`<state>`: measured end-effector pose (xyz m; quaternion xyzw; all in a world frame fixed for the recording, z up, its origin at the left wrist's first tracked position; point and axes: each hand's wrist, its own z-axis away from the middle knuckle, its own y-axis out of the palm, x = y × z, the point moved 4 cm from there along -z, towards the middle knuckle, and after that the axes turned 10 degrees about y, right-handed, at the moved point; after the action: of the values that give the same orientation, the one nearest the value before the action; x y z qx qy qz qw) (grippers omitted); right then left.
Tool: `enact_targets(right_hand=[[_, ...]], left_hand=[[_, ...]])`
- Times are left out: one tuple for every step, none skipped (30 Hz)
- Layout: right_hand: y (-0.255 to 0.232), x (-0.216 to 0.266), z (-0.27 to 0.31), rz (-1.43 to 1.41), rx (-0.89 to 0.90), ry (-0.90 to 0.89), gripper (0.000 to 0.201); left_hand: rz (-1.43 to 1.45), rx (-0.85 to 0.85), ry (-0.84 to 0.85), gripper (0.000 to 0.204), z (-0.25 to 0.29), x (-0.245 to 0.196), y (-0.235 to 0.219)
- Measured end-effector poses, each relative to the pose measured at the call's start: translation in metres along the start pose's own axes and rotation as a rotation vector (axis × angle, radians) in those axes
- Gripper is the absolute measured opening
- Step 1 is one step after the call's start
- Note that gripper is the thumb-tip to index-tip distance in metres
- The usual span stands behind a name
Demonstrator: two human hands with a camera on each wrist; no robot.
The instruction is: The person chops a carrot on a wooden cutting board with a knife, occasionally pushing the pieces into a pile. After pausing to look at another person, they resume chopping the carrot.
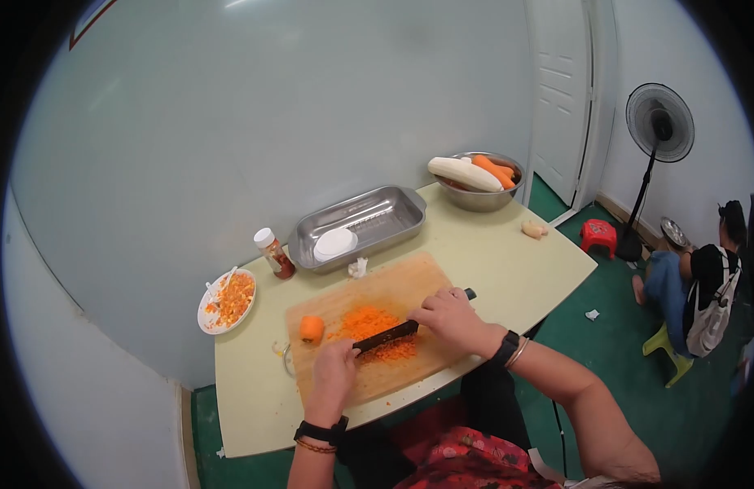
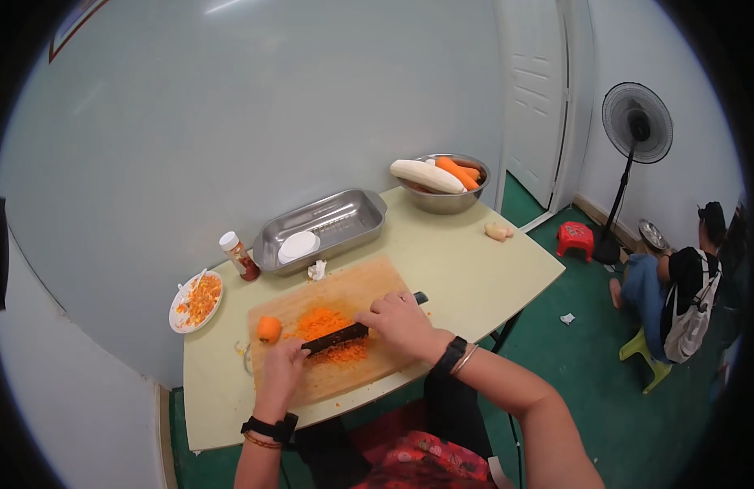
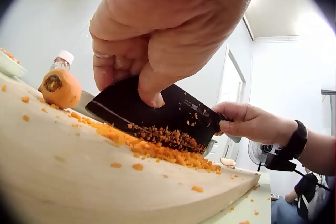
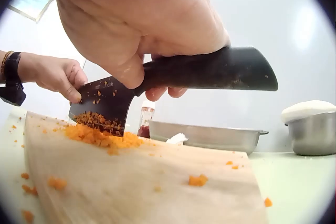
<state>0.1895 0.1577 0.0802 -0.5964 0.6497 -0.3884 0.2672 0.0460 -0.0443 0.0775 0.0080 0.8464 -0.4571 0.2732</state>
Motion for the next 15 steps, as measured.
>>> enact_targets(right_hand=[[-0.001, -0.001, 0.0, -0.004, 0.02, 0.006, 0.03], [-0.003, -0.001, -0.001, -0.008, 0.038, 0.009, 0.03], [-0.004, 0.0, -0.002, -0.014, 0.061, 0.012, 0.029], [-0.009, 0.001, -0.003, -0.026, 0.035, 0.012, 0.029], [-0.014, 0.002, -0.005, -0.037, 0.008, 0.013, 0.03], [-0.017, 0.003, -0.008, -0.045, -0.019, 0.016, 0.03], [-0.013, 0.003, -0.008, -0.024, -0.018, 0.011, 0.03], [-0.005, 0.003, -0.007, -0.002, -0.014, 0.006, 0.031], [-0.001, 0.003, -0.006, 0.02, -0.011, -0.001, 0.031], [0.001, 0.003, -0.005, 0.009, 0.01, 0.001, 0.031], [0.002, 0.003, -0.004, -0.002, 0.028, 0.005, 0.031], [0.002, 0.001, -0.006, -0.01, 0.045, 0.008, 0.031], [-0.004, 0.002, -0.007, -0.012, 0.038, 0.017, 0.031], [-0.012, 0.005, -0.009, -0.015, 0.033, 0.024, 0.031], [-0.017, 0.007, -0.011, -0.02, 0.027, 0.028, 0.032]], left_hand=[[0.004, -0.008, 0.014, 0.008, -0.001, 0.002, 0.001], [0.005, -0.017, 0.029, 0.008, -0.001, 0.004, 0.001], [0.009, -0.026, 0.039, 0.008, -0.001, 0.006, 0.001], [0.035, -0.063, 0.038, 0.008, -0.001, 0.003, -0.002], [0.062, -0.098, 0.039, 0.008, -0.003, -0.002, -0.008], [0.091, -0.133, 0.042, 0.008, -0.005, -0.004, -0.011], [0.094, -0.112, 0.025, 0.009, -0.006, 0.0, -0.008], [0.099, -0.09, 0.006, 0.01, -0.004, 0.007, -0.003], [0.104, -0.069, -0.012, 0.011, -0.003, 0.011, 0.0], [0.073, -0.025, -0.032, 0.011, -0.003, 0.012, 0.0], [0.039, 0.02, -0.049, 0.012, -0.003, 0.012, -0.001], [0.006, 0.062, -0.064, 0.012, -0.006, 0.01, -0.003], [0.019, 0.052, -0.065, 0.012, -0.006, 0.005, -0.007], [0.031, 0.04, -0.07, 0.012, -0.008, -0.002, -0.012], [0.041, 0.027, -0.077, 0.012, -0.008, -0.005, -0.015]])
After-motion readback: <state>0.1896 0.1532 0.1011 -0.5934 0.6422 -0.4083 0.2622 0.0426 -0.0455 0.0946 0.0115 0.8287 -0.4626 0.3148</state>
